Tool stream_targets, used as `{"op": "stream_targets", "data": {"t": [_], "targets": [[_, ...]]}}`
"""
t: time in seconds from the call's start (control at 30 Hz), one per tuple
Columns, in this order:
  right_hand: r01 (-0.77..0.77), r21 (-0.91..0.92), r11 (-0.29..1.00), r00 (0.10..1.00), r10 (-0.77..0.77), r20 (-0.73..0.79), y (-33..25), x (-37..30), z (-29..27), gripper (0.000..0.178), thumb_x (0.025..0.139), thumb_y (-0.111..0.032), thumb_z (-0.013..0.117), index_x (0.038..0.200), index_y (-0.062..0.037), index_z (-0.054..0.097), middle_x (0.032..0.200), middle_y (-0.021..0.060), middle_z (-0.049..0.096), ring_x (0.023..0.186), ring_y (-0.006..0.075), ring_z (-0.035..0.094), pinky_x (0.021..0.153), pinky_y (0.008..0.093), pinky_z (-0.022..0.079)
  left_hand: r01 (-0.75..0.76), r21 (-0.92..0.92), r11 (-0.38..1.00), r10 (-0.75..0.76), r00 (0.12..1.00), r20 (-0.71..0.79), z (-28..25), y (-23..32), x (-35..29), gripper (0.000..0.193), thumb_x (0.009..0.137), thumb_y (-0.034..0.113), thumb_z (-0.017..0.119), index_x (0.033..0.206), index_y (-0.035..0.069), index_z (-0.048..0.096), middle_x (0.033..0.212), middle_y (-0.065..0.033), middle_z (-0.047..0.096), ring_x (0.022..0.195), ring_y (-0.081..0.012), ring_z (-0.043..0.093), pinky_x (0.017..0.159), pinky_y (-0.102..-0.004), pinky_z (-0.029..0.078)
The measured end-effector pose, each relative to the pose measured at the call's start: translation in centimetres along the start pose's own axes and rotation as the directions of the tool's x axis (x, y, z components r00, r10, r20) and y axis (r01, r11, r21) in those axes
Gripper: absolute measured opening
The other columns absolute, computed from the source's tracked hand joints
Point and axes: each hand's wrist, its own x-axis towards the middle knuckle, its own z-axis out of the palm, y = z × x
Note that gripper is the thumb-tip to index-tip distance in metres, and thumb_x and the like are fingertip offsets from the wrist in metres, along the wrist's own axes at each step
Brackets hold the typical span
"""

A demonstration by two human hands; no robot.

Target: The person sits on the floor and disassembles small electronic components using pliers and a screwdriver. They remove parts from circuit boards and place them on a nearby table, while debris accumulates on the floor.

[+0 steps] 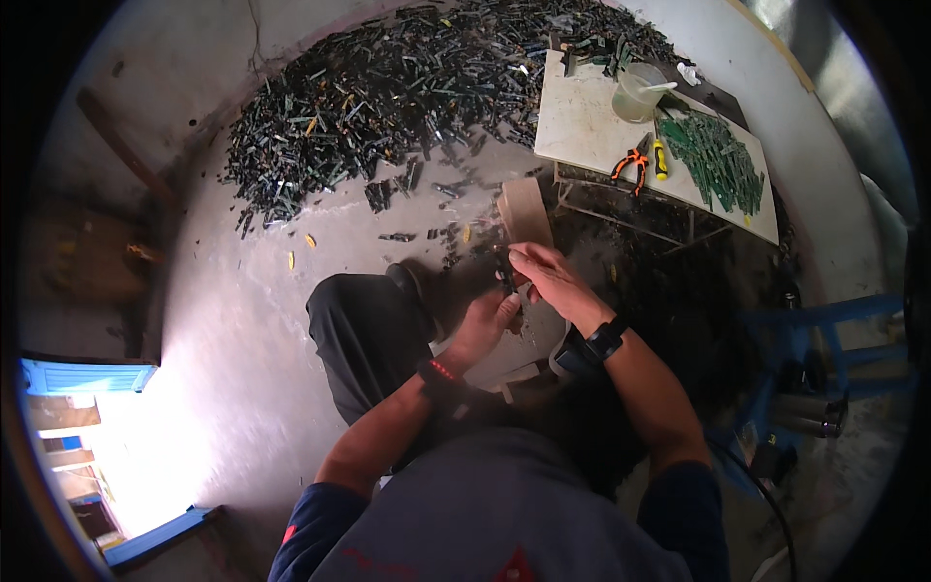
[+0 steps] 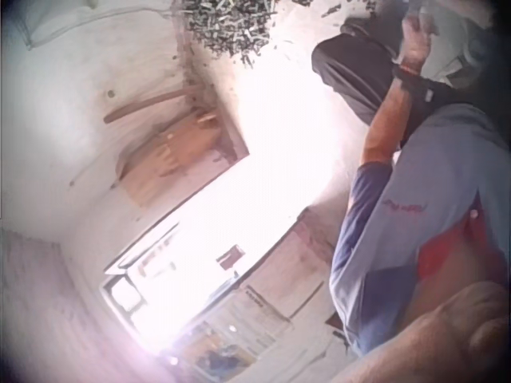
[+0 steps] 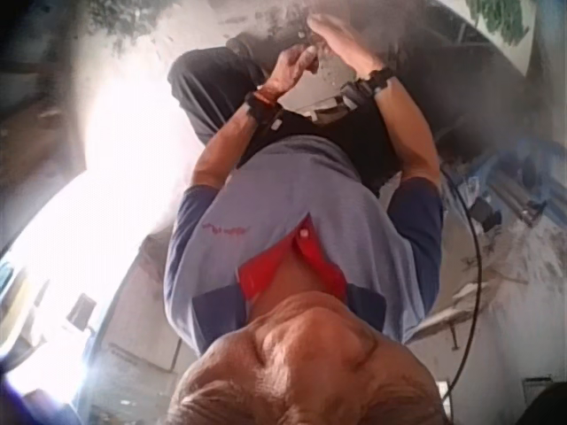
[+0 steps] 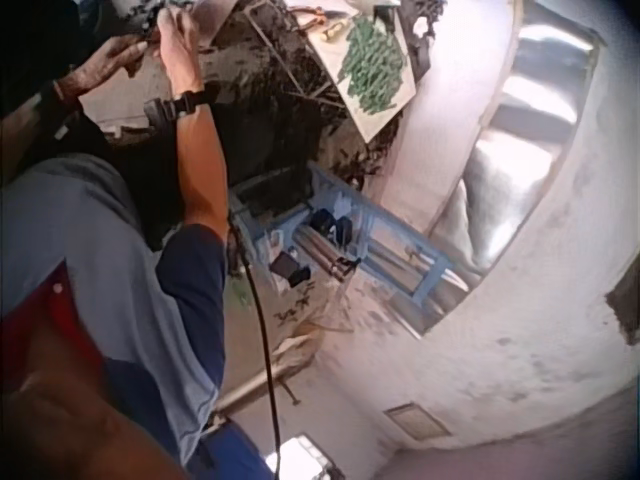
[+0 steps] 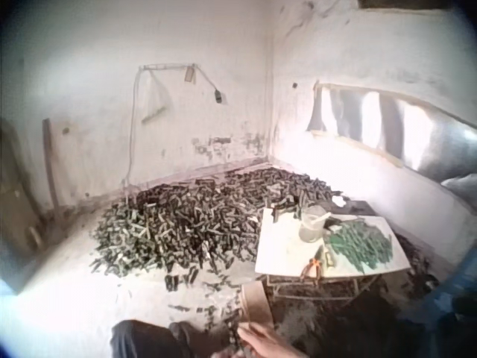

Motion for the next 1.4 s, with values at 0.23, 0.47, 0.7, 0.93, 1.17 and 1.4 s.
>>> {"op": "stream_targets", "data": {"t": [0.23, 0.47, 0.7, 0.93, 1.17, 1.4], "targets": [[0.023, 0.062, 0.998, 0.997, -0.028, 0.072, 1.5, 0.4, -0.9, 0.029, 0.093, -0.015, 0.054, 0.121, -0.0061, 0.054, 0.099, 0.0013, 0.065, 0.081, 0.0067, 0.059, 0.055, 0.0189, 0.042, -0.021, 0.031, 0.999, 0.017, 0.993, 0.116, -0.4, -1.0, 0.1, 0.035, 0.099, 0.03, 0.047, 0.088, -0.001, 0.057, 0.074, -0.0059, 0.059, 0.071, -0.0122, 0.055, 0.067, -0.0285, 0.045], [0.011, 0.184, 0.983, 0.999, -0.019, 0.045, 1.2, 1.0, -0.5, 0.036, 0.094, -0.01, 0.051, 0.129, -0.0097, 0.047, 0.105, 0.0071, 0.064, 0.087, 0.0101, 0.059, 0.065, 0.0219, 0.046, 0.34, -0.388, 0.857, -0.229, 0.925, 0.304, -1.5, -2.7, 0.8, 0.053, 0.096, 0.052, 0.04, 0.094, 0.002, 0.057, 0.083, -0.0099, 0.061, 0.079, -0.0193, 0.06, 0.077, -0.0339, 0.048], [0.004, 0.299, 0.954, 1.0, -0.013, 0.028, 1.4, 2.2, 0.0, 0.034, 0.093, -0.01, 0.052, 0.127, -0.0086, 0.048, 0.103, 0.0094, 0.066, 0.087, 0.0119, 0.062, 0.069, 0.0227, 0.048, 0.399, -0.584, 0.707, -0.175, 0.898, 0.403, -1.8, -3.2, 1.9, 0.059, 0.095, 0.057, 0.037, 0.094, 0.001, 0.057, 0.087, -0.0135, 0.062, 0.083, -0.0229, 0.06, 0.079, -0.0364, 0.049], [-0.047, 0.253, 0.966, 0.996, 0.065, -0.066, 2.4, 3.5, -1.2, 0.021, 0.094, -0.017, 0.056, 0.112, -0.0077, 0.055, 0.099, 0.0068, 0.066, 0.084, 0.0119, 0.062, 0.068, 0.0234, 0.048, 0.26, -0.218, 0.941, -0.241, 0.964, 0.11, -1.4, -3.1, 2.2, 0.047, 0.093, 0.044, 0.053, 0.08, 0.0, 0.062, 0.072, -0.0064, 0.063, 0.068, -0.0136, 0.058, 0.068, -0.0287, 0.046], [-0.043, 0.265, 0.963, 0.995, 0.064, -0.072, 2.9, 3.5, -1.4, 0.027, 0.095, -0.021, 0.056, 0.113, -0.0015, 0.058, 0.102, 0.0104, 0.065, 0.089, 0.0167, 0.063, 0.076, 0.0279, 0.054, 0.222, -0.142, 0.965, -0.216, 0.975, 0.059, -0.9, -3.1, 2.4, 0.042, 0.09, 0.039, 0.061, 0.071, 0.002, 0.064, 0.065, -0.0017, 0.061, 0.064, -0.0075, 0.054, 0.063, -0.026, 0.043], [-0.046, 0.26, 0.965, 0.997, 0.062, -0.054, 2.5, 3.6, -1.7, 0.028, 0.098, -0.022, 0.05, 0.115, -0.0009, 0.057, 0.105, 0.0128, 0.064, 0.093, 0.0202, 0.064, 0.079, 0.0313, 0.054, 0.211, -0.155, 0.965, -0.2, 0.976, 0.083, -0.8, -3.0, 2.6, 0.046, 0.09, 0.042, 0.06, 0.072, 0.001, 0.064, 0.065, -0.0026, 0.061, 0.064, -0.0084, 0.054, 0.062, -0.0265, 0.044]]}}
